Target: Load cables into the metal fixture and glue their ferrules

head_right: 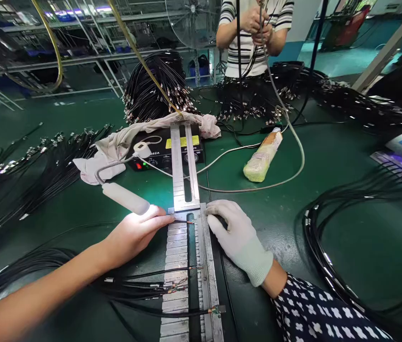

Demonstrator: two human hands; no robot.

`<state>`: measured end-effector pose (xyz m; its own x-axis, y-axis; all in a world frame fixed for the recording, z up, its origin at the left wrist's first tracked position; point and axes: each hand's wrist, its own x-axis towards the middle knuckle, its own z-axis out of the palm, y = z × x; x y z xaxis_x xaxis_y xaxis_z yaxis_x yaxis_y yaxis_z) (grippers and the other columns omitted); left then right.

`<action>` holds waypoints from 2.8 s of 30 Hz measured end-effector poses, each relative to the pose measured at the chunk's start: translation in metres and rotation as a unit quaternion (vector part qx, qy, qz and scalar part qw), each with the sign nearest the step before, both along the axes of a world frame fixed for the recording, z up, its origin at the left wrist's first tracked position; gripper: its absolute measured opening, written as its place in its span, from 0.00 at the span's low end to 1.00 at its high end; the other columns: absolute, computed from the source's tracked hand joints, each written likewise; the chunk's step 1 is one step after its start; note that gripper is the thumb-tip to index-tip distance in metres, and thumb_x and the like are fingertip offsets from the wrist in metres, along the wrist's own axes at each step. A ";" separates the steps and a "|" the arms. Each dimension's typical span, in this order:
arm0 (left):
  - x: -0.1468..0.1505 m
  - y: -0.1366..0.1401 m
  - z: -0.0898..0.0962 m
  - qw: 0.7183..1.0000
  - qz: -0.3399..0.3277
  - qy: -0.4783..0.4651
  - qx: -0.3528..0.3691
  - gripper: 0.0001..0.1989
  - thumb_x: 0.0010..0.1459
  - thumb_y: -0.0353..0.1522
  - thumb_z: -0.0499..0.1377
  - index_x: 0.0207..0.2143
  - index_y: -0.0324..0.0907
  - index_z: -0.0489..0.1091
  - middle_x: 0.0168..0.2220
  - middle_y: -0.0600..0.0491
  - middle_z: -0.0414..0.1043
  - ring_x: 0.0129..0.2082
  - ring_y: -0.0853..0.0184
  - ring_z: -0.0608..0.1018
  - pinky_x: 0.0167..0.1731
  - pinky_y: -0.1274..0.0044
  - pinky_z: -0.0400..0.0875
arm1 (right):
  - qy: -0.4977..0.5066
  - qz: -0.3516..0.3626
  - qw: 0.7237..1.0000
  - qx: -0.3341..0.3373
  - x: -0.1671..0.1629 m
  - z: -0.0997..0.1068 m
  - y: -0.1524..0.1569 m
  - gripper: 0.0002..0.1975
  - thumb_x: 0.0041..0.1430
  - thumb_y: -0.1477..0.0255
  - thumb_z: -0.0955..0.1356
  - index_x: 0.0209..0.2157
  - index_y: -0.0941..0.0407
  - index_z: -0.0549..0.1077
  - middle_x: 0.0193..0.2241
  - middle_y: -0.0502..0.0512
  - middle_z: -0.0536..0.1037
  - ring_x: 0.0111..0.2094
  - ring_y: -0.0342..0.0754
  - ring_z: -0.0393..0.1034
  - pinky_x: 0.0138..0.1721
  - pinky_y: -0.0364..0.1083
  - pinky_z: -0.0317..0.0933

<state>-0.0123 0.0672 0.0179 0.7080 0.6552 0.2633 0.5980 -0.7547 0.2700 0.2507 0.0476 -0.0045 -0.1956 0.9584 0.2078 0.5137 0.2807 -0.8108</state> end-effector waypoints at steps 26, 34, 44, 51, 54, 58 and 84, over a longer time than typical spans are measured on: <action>-0.002 -0.100 0.008 0.970 0.096 -0.007 -0.224 0.02 0.64 0.32 0.53 0.39 0.44 0.63 0.35 0.56 0.67 0.36 0.68 0.68 0.36 0.76 0.65 | -0.137 0.009 0.988 0.071 -0.024 -0.003 -0.018 0.15 0.59 0.71 0.66 0.48 0.53 0.70 0.48 0.56 0.74 0.53 0.57 0.65 0.55 0.59 0.59; 0.001 -0.085 0.008 0.962 0.149 -0.068 -0.219 0.08 0.68 0.30 0.45 0.36 0.43 0.62 0.33 0.56 0.66 0.32 0.71 0.69 0.33 0.80 0.65 | -0.106 -0.063 0.991 0.050 -0.005 -0.007 -0.034 0.22 0.63 0.64 0.63 0.58 0.52 0.60 0.62 0.58 0.59 0.62 0.56 0.56 0.60 0.61 0.57; -0.019 -0.043 0.005 0.991 0.031 -0.007 -0.131 0.20 0.65 0.24 0.43 0.49 0.46 0.69 0.33 0.53 0.66 0.31 0.71 0.70 0.29 0.80 0.64 | -0.092 -0.057 0.994 0.014 0.000 -0.008 -0.030 0.17 0.62 0.64 0.63 0.53 0.49 0.66 0.58 0.55 0.65 0.59 0.55 0.61 0.59 0.61 0.60; -0.013 -0.039 0.009 0.995 -0.004 0.018 -0.094 0.18 0.65 0.24 0.43 0.50 0.42 0.68 0.35 0.51 0.69 0.33 0.69 0.71 0.31 0.79 0.66 | -0.092 -0.052 0.994 0.005 -0.001 -0.006 -0.030 0.16 0.62 0.64 0.63 0.51 0.51 0.67 0.58 0.57 0.66 0.59 0.57 0.61 0.58 0.61 0.60; -0.011 -0.039 0.005 0.996 -0.012 0.016 -0.084 0.18 0.66 0.25 0.42 0.50 0.40 0.67 0.36 0.49 0.70 0.34 0.68 0.71 0.32 0.78 0.67 | -0.093 -0.055 0.994 0.001 -0.001 -0.006 -0.031 0.16 0.62 0.64 0.63 0.51 0.51 0.68 0.58 0.57 0.66 0.59 0.57 0.61 0.57 0.62 0.60; -0.012 -0.043 -0.003 0.998 -0.007 0.009 -0.068 0.17 0.65 0.24 0.43 0.50 0.42 0.66 0.38 0.50 0.70 0.35 0.68 0.70 0.34 0.76 0.65 | -0.087 -0.046 0.995 -0.003 0.000 -0.008 -0.030 0.16 0.62 0.64 0.64 0.51 0.50 0.68 0.58 0.56 0.66 0.59 0.57 0.61 0.58 0.62 0.58; -0.010 -0.096 0.018 0.964 0.087 -0.016 -0.252 0.08 0.68 0.32 0.45 0.38 0.44 0.62 0.36 0.54 0.65 0.37 0.67 0.66 0.39 0.74 0.62 | -0.110 0.149 0.980 0.079 -0.018 0.013 -0.062 0.05 0.60 0.70 0.68 0.38 0.50 0.73 0.53 0.51 0.71 0.55 0.54 0.63 0.57 0.59 0.56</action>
<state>-0.0220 -0.0290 0.0354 0.5718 0.8144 -0.0993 0.6890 -0.4110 0.5970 0.2329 -0.0143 0.0087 -0.5185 0.8115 0.2693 0.5480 0.5572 -0.6239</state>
